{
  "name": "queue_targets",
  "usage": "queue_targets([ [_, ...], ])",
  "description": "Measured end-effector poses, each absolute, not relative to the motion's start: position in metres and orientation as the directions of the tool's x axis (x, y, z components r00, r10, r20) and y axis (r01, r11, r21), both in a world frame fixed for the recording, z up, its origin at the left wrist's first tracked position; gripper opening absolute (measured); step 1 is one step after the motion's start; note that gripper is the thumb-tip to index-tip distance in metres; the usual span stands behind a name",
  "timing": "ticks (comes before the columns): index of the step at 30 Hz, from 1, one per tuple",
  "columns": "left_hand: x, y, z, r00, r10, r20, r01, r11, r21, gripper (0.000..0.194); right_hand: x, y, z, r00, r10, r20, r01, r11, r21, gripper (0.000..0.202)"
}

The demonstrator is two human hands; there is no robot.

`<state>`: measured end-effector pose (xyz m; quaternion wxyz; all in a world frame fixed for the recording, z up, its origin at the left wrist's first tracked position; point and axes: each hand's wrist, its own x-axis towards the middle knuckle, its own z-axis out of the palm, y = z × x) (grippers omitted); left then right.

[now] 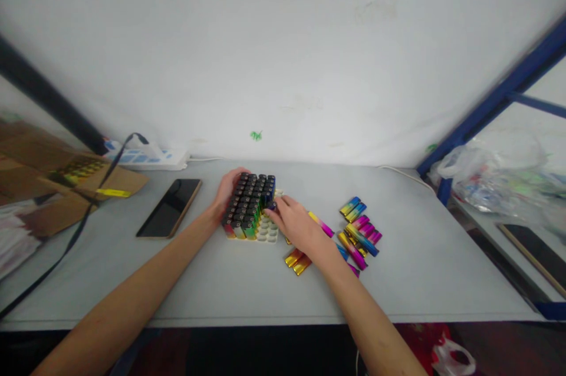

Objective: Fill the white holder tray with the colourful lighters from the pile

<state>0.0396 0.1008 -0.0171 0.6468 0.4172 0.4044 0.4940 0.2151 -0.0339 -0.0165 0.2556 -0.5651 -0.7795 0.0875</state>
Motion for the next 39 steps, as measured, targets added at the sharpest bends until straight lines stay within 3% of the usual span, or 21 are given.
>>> queue_targets([
  [4, 0.039, 0.104, -0.020, 0.178, 0.981, -0.072, -0.282, 0.121, 0.952, 0.019, 0.208, -0.027, -0.007, -0.236, 0.955, 0.182, 0.931, 0.276, -0.238, 0.032],
  [7, 0.038, 0.105, -0.021, 0.183, 0.981, -0.058, -0.273, 0.107, 0.956, 0.020, 0.203, -0.028, -0.001, -0.238, 0.963, 0.128, 0.946, 0.260, -0.194, 0.036],
  [10, 0.037, 0.106, -0.021, 0.196, 0.979, -0.061, -0.267, 0.113, 0.957, 0.021, 0.201, -0.036, 0.001, -0.225, 0.961, 0.161, 0.943, 0.256, -0.211, 0.033],
  [15, 0.037, 0.106, -0.021, 0.205, 0.975, -0.089, -0.267, 0.144, 0.953, 0.020, 0.240, -0.059, 0.007, -0.138, 0.957, 0.256, 0.910, 0.224, -0.348, 0.031],
  [17, 0.038, 0.105, -0.021, 0.201, 0.975, -0.098, -0.274, 0.152, 0.950, 0.019, 0.275, -0.068, 0.010, -0.027, 0.961, 0.275, 0.917, 0.134, -0.377, 0.027],
  [21, 0.039, 0.104, -0.019, 0.197, 0.975, -0.108, -0.284, 0.162, 0.945, 0.018, 0.349, -0.082, 0.009, 0.355, 0.914, 0.194, 0.917, -0.300, -0.265, 0.025],
  [25, 0.039, 0.104, -0.017, 0.196, 0.975, -0.107, -0.288, 0.162, 0.944, 0.018, 0.377, -0.083, -0.006, 0.518, 0.851, 0.088, 0.850, -0.501, -0.164, 0.046],
  [28, 0.039, 0.105, -0.018, 0.193, 0.975, -0.108, -0.285, 0.161, 0.945, 0.018, 0.373, -0.073, -0.015, 0.469, 0.883, 0.026, 0.877, -0.462, -0.134, 0.054],
  [34, 0.038, 0.105, -0.018, 0.195, 0.973, -0.127, -0.271, 0.178, 0.946, 0.022, 0.355, -0.031, -0.007, 0.361, 0.930, -0.062, 0.911, -0.366, -0.188, 0.034],
  [39, 0.037, 0.104, -0.018, 0.213, 0.970, -0.116, -0.284, 0.175, 0.943, 0.026, 0.333, -0.012, 0.005, 0.232, 0.972, -0.015, 0.935, -0.228, -0.272, 0.041],
])
